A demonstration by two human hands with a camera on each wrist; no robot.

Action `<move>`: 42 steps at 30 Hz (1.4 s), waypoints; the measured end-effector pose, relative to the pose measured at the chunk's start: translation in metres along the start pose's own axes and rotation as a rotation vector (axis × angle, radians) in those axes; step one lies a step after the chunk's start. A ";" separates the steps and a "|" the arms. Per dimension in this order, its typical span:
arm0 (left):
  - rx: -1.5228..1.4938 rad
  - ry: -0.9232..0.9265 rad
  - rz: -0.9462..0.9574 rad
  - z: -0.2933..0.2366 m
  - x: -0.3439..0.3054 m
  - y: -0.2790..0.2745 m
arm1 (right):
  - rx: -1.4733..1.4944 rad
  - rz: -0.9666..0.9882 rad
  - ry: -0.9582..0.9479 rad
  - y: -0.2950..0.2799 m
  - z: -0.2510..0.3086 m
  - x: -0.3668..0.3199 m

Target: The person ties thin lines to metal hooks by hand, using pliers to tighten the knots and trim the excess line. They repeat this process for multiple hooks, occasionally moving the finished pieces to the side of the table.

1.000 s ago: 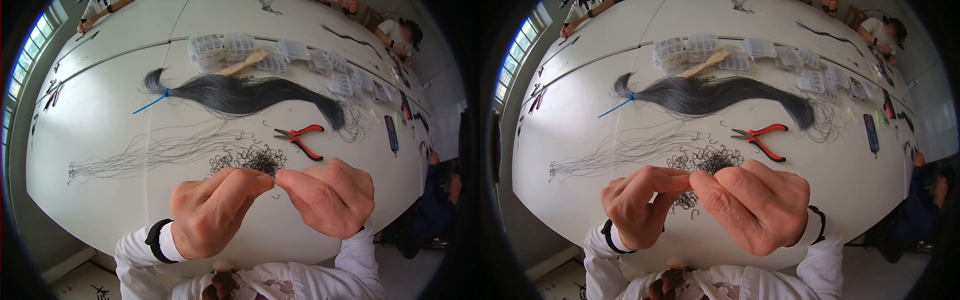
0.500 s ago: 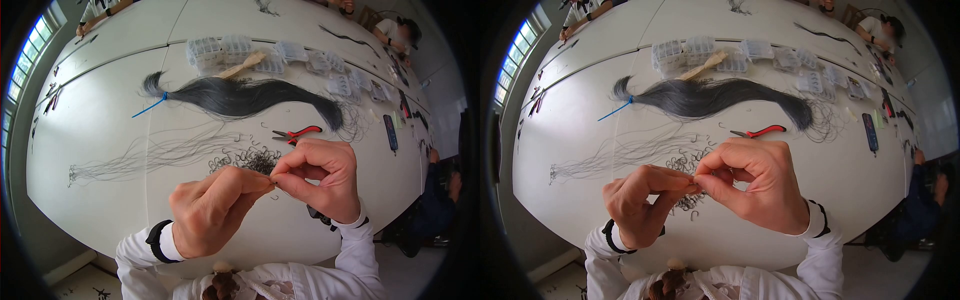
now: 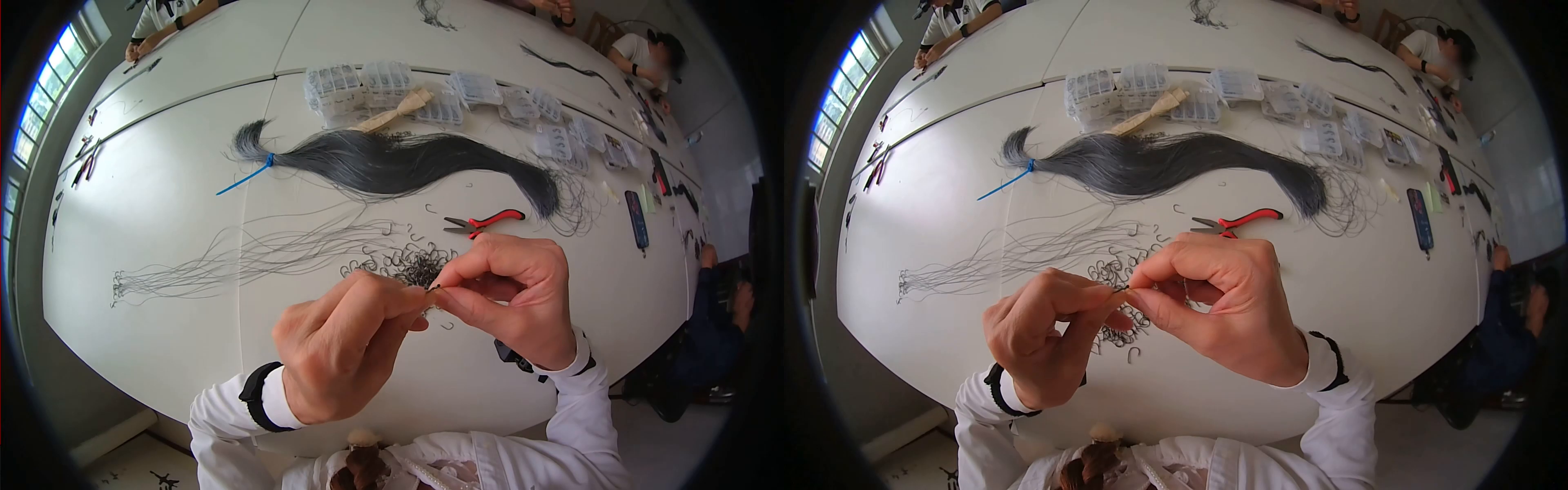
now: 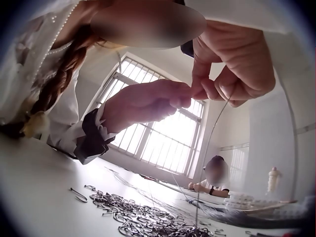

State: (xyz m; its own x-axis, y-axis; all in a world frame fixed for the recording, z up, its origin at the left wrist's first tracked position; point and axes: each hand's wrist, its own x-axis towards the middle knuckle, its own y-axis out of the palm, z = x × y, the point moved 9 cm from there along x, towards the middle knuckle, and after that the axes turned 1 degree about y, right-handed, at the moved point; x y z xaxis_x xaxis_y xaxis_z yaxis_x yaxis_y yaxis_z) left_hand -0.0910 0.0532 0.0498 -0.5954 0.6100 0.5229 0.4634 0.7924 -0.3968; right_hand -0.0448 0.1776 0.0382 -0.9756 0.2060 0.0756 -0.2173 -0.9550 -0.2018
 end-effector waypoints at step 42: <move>-0.098 -0.033 0.082 -0.003 0.003 0.001 | 0.407 0.171 0.234 0.009 -0.033 0.005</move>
State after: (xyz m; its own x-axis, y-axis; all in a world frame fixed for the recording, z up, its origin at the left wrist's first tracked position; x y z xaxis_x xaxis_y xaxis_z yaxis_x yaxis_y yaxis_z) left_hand -0.0905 0.0555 0.0536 -0.5732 0.6739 0.4662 0.5722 0.7364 -0.3609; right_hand -0.0526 0.1773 0.0046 -0.9871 0.0370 -0.1559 -0.0695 -0.9755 0.2086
